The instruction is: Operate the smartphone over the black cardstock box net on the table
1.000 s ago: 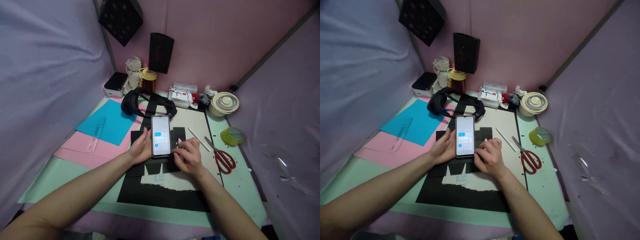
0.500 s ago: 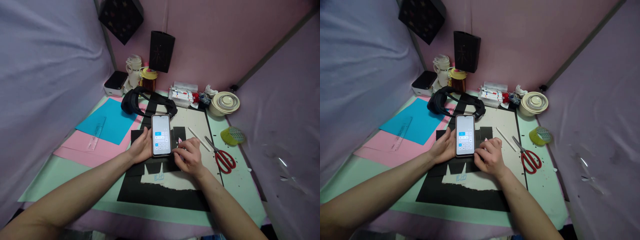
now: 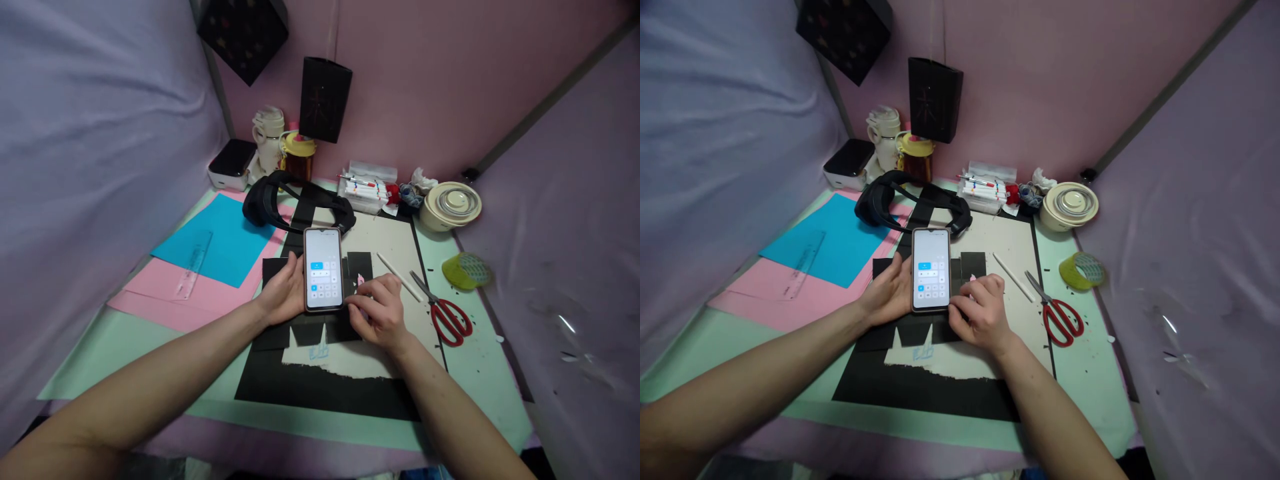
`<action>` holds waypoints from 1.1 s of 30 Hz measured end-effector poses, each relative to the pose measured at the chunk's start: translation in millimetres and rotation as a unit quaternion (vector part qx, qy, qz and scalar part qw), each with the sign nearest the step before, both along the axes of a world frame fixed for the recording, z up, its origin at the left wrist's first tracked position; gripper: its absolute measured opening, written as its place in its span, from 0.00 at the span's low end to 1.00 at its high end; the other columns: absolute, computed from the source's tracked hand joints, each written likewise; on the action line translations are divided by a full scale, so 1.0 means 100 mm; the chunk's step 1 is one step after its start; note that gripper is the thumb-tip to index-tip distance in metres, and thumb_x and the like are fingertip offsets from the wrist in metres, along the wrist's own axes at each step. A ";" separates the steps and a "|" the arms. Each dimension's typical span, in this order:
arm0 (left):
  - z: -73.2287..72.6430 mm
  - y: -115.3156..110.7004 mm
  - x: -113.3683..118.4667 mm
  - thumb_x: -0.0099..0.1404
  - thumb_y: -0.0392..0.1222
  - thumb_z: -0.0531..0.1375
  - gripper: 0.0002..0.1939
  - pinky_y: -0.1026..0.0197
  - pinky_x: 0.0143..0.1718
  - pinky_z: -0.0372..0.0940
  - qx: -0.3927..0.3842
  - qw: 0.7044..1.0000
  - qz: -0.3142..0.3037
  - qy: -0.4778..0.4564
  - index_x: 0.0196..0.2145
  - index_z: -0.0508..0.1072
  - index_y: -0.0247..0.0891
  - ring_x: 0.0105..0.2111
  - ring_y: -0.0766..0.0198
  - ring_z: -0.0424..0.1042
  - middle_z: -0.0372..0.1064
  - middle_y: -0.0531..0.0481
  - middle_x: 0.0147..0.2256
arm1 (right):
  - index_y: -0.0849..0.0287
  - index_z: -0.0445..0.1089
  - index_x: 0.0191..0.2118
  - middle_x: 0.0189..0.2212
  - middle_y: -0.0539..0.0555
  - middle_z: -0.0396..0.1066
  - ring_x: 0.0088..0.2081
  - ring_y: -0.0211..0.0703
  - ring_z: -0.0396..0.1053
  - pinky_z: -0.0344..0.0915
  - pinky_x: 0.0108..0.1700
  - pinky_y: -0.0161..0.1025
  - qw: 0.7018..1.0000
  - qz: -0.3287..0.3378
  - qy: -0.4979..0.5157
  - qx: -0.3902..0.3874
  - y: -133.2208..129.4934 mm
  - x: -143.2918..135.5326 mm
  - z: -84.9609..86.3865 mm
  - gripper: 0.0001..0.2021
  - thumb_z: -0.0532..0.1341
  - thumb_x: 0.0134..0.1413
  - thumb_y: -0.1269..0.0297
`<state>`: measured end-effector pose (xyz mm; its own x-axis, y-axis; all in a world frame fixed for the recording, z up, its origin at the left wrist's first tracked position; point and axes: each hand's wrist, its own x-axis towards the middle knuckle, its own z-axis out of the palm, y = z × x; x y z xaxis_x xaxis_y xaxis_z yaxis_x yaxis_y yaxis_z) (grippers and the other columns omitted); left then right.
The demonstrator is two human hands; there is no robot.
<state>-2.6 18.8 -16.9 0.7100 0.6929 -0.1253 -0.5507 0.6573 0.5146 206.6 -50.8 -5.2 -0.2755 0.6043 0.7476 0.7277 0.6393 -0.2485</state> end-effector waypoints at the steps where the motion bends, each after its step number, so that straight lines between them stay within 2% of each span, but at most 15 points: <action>1: -0.01 0.00 0.00 0.71 0.60 0.45 0.29 0.38 0.58 0.57 -0.001 1.000 0.000 -0.002 0.64 0.57 0.45 0.59 0.46 0.63 0.67 0.40 0.57 | 0.56 0.72 0.32 0.28 0.52 0.68 0.35 0.44 0.61 0.56 0.43 0.48 1.000 0.000 0.000 0.000 0.00 0.00 0.00 0.03 0.62 0.52 0.71; 6: -0.02 0.00 0.00 0.71 0.60 0.44 0.29 0.39 0.58 0.58 -0.006 1.000 0.000 -0.007 0.64 0.57 0.45 0.58 0.47 0.66 0.67 0.40 0.56 | 0.55 0.74 0.36 0.31 0.53 0.68 0.37 0.45 0.61 0.56 0.44 0.48 1.000 -0.003 -0.015 -0.011 -0.01 -0.02 0.02 0.05 0.62 0.53 0.68; 10: 0.00 -0.01 0.00 0.70 0.60 0.45 0.30 0.39 0.58 0.58 0.001 1.000 -0.003 -0.010 0.64 0.56 0.45 0.57 0.47 0.66 0.68 0.39 0.56 | 0.52 0.74 0.49 0.42 0.58 0.67 0.42 0.50 0.59 0.55 0.47 0.51 0.993 -0.026 -0.095 -0.057 -0.02 -0.11 -0.03 0.16 0.63 0.54 0.58; 13: 0.03 -0.02 0.01 0.70 0.59 0.46 0.30 0.39 0.58 0.58 -0.006 1.000 -0.001 -0.010 0.65 0.55 0.45 0.57 0.46 0.67 0.67 0.39 0.56 | 0.50 0.72 0.52 0.44 0.59 0.65 0.44 0.52 0.58 0.53 0.47 0.52 0.987 -0.034 -0.136 -0.078 -0.02 -0.17 -0.07 0.20 0.63 0.54 0.54; 16: 0.06 -0.03 0.02 0.70 0.59 0.47 0.30 0.40 0.57 0.59 -0.016 1.000 0.005 -0.010 0.65 0.55 0.44 0.56 0.46 0.67 0.67 0.38 0.57 | 0.51 0.73 0.51 0.44 0.59 0.66 0.44 0.52 0.59 0.53 0.47 0.52 0.988 -0.032 -0.131 -0.073 -0.02 -0.19 -0.08 0.18 0.62 0.54 0.54; 22: 0.06 -0.03 0.03 0.71 0.58 0.44 0.28 0.39 0.57 0.59 -0.019 1.000 0.018 0.010 0.64 0.57 0.44 0.56 0.47 0.67 0.67 0.39 0.57 | 0.55 0.74 0.42 0.36 0.55 0.68 0.39 0.48 0.61 0.56 0.44 0.50 1.000 -0.014 -0.024 0.014 -0.04 -0.12 -0.03 0.11 0.61 0.53 0.62; 26: 0.05 -0.02 0.02 0.71 0.58 0.43 0.28 0.38 0.57 0.59 -0.017 1.000 0.018 0.011 0.63 0.58 0.44 0.57 0.47 0.67 0.67 0.39 0.57 | 0.54 0.73 0.37 0.32 0.53 0.68 0.37 0.47 0.61 0.55 0.44 0.50 1.000 -0.011 -0.013 0.011 -0.02 -0.08 -0.04 0.06 0.62 0.52 0.65; 33: 0.04 -0.02 0.02 0.71 0.59 0.46 0.29 0.39 0.57 0.59 -0.010 1.000 0.016 -0.001 0.64 0.57 0.43 0.57 0.46 0.67 0.68 0.38 0.56 | 0.54 0.73 0.34 0.30 0.53 0.68 0.36 0.46 0.61 0.55 0.43 0.49 1.000 -0.002 -0.009 0.007 -0.03 -0.09 -0.01 0.04 0.61 0.52 0.67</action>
<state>-0.3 16.6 -12.9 0.6880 0.7124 -0.1386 -0.5723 0.6500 0.5000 197.9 -53.4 -6.3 -0.2868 0.5953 0.7506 0.7350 0.6392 -0.2261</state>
